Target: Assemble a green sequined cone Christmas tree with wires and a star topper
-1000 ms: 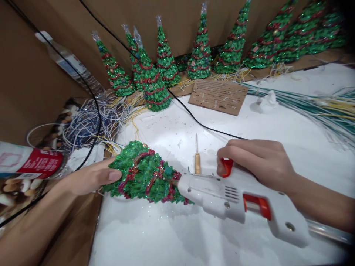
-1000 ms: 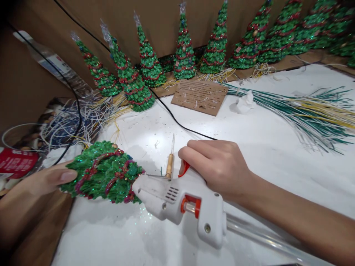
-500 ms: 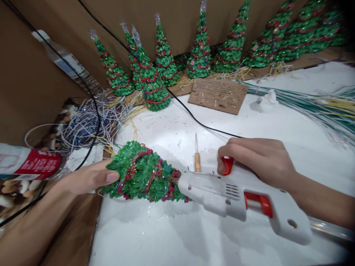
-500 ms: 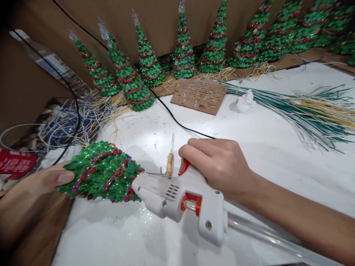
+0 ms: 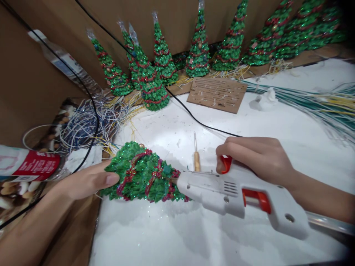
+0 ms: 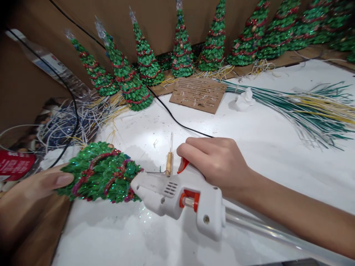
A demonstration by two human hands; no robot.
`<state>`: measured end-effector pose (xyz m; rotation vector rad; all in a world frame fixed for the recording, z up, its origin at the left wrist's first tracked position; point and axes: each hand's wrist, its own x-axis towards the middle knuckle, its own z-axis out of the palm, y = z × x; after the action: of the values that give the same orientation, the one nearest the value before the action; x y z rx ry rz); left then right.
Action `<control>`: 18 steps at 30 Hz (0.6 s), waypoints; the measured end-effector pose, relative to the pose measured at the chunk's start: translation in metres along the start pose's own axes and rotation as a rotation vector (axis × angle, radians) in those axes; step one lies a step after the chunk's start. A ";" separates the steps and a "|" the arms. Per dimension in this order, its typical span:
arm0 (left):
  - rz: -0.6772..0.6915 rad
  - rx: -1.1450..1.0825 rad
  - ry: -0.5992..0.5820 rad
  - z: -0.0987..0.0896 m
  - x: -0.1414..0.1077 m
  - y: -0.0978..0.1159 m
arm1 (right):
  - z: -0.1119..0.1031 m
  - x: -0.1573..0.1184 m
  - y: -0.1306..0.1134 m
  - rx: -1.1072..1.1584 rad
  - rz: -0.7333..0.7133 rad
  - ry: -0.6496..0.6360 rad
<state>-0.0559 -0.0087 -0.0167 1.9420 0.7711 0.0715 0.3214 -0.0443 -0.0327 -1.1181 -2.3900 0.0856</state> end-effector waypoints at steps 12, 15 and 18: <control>-0.041 -0.068 -0.028 -0.001 0.000 0.004 | 0.003 0.000 -0.001 0.014 0.005 0.018; -0.037 -0.077 -0.036 -0.001 0.002 0.007 | 0.003 0.000 -0.001 0.028 -0.011 0.032; -0.049 -0.084 -0.033 -0.001 0.001 0.006 | 0.003 0.001 -0.002 0.050 0.013 0.020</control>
<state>-0.0531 -0.0091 -0.0118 1.8399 0.7818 0.0416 0.3180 -0.0446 -0.0341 -1.1060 -2.3505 0.1366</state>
